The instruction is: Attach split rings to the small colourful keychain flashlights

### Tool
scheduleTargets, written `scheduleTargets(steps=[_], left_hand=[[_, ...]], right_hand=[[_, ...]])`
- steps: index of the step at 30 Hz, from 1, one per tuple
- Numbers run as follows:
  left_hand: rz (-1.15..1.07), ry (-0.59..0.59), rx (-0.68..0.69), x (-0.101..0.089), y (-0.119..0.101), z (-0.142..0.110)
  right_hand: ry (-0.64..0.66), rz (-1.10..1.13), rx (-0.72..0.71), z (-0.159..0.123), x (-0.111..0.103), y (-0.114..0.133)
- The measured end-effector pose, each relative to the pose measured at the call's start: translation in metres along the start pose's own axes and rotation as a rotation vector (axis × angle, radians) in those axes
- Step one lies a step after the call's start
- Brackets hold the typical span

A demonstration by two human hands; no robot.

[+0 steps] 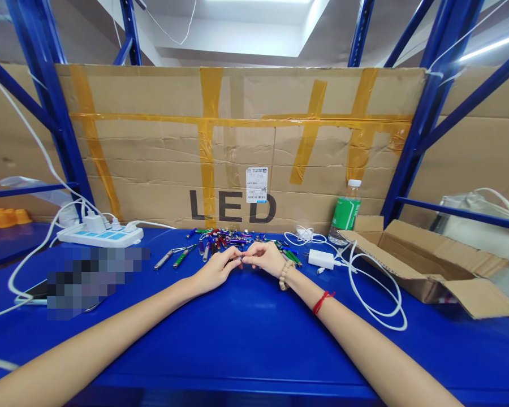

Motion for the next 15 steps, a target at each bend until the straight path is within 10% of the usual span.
scheduleTargets(steps=[15], left_hand=[[0.038, -0.084, -0.042, 0.0006, 0.002, -0.0004]], right_hand=[[-0.017, -0.038, 0.166, -0.0036, 0.0065, 0.0098]])
Point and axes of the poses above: each hand's wrist, its own z-axis towards the middle knuckle, its own x-axis out of the palm, y = z × x, the point moved 1 cm from there along z, towards the middle knuckle, and after that the axes turned 8 degrees about -z, right-handed, at the moved point
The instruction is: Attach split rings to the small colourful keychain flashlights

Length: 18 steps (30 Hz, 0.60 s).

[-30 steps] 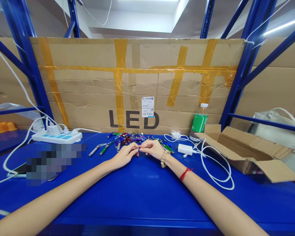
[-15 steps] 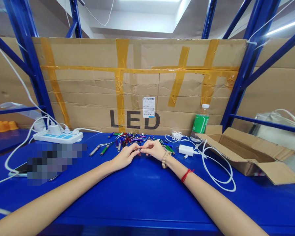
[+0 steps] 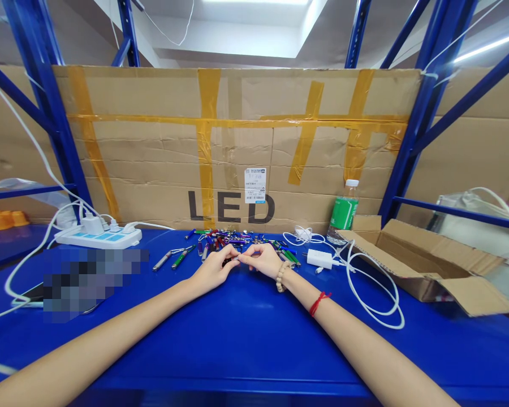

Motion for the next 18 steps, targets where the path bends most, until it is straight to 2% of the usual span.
scheduleTargets(steps=[13, 18], left_hand=[[0.044, -0.038, -0.029, -0.0005, 0.001, 0.0009], [0.06, -0.073, -0.031, -0.002, 0.0011, 0.0023]], right_hand=[[-0.033, -0.073, 0.016, 0.001, 0.0003, -0.0016], [-0.004, -0.088, -0.052, 0.0006, 0.008, -0.0037]])
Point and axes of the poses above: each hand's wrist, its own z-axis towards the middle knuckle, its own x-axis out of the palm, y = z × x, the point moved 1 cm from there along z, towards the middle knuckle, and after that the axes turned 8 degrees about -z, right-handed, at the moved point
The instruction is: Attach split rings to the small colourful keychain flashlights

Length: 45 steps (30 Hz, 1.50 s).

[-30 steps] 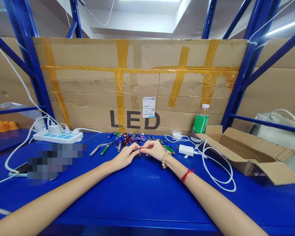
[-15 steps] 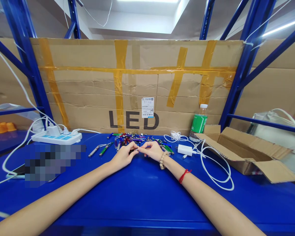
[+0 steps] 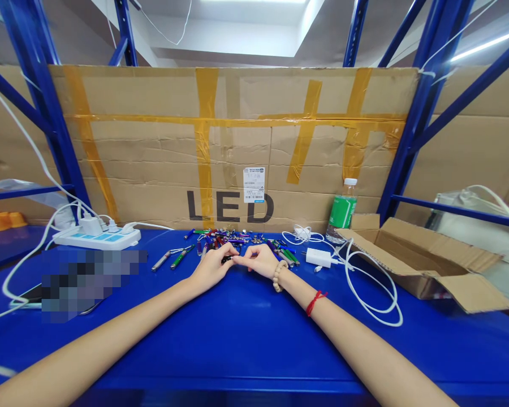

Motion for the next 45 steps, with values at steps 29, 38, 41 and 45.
scheduleTargets(steps=[29, 38, 41, 45], left_hand=[[0.009, 0.0, -0.023, 0.005, 0.01, 0.007], [0.075, -0.035, -0.105, 0.001, -0.002, 0.004], [0.07, -0.191, -0.213, -0.004, -0.005, 0.003], [0.004, -0.332, -0.319, -0.009, -0.002, 0.003]], right_hand=[[-0.114, -0.123, -0.056, 0.003, 0.009, 0.003], [-0.182, -0.026, -0.097, 0.005, 0.009, -0.002], [-0.194, -0.063, -0.076, 0.006, 0.007, -0.004], [-0.196, -0.133, -0.053, 0.009, 0.004, -0.008]])
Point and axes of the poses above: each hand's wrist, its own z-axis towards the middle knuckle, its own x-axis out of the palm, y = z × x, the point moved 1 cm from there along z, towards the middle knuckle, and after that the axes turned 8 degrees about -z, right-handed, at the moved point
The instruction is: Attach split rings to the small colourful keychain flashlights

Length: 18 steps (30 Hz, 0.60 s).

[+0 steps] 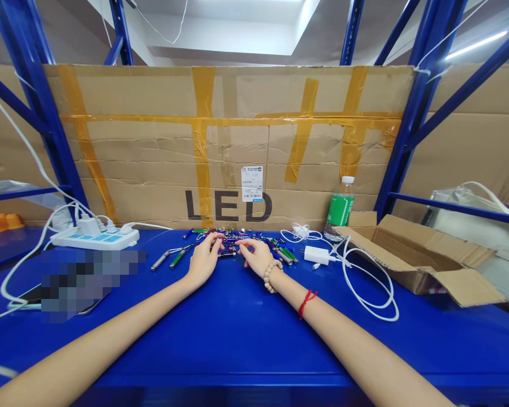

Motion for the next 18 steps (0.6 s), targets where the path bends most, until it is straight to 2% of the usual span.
scheduleTargets(steps=[8, 14, 18], left_hand=[[-0.033, -0.066, 0.0, 0.0019, 0.0018, -0.0005], [0.015, -0.109, -0.042, -0.0003, -0.0003, -0.002], [0.03, -0.119, -0.04, 0.0, 0.0011, -0.002]], right_hand=[[-0.105, -0.205, -0.06, 0.0036, -0.0001, -0.0052], [-0.033, -0.483, -0.14, 0.0009, -0.0003, -0.0025], [0.01, -0.623, -0.104, 0.0019, 0.0038, 0.0015]])
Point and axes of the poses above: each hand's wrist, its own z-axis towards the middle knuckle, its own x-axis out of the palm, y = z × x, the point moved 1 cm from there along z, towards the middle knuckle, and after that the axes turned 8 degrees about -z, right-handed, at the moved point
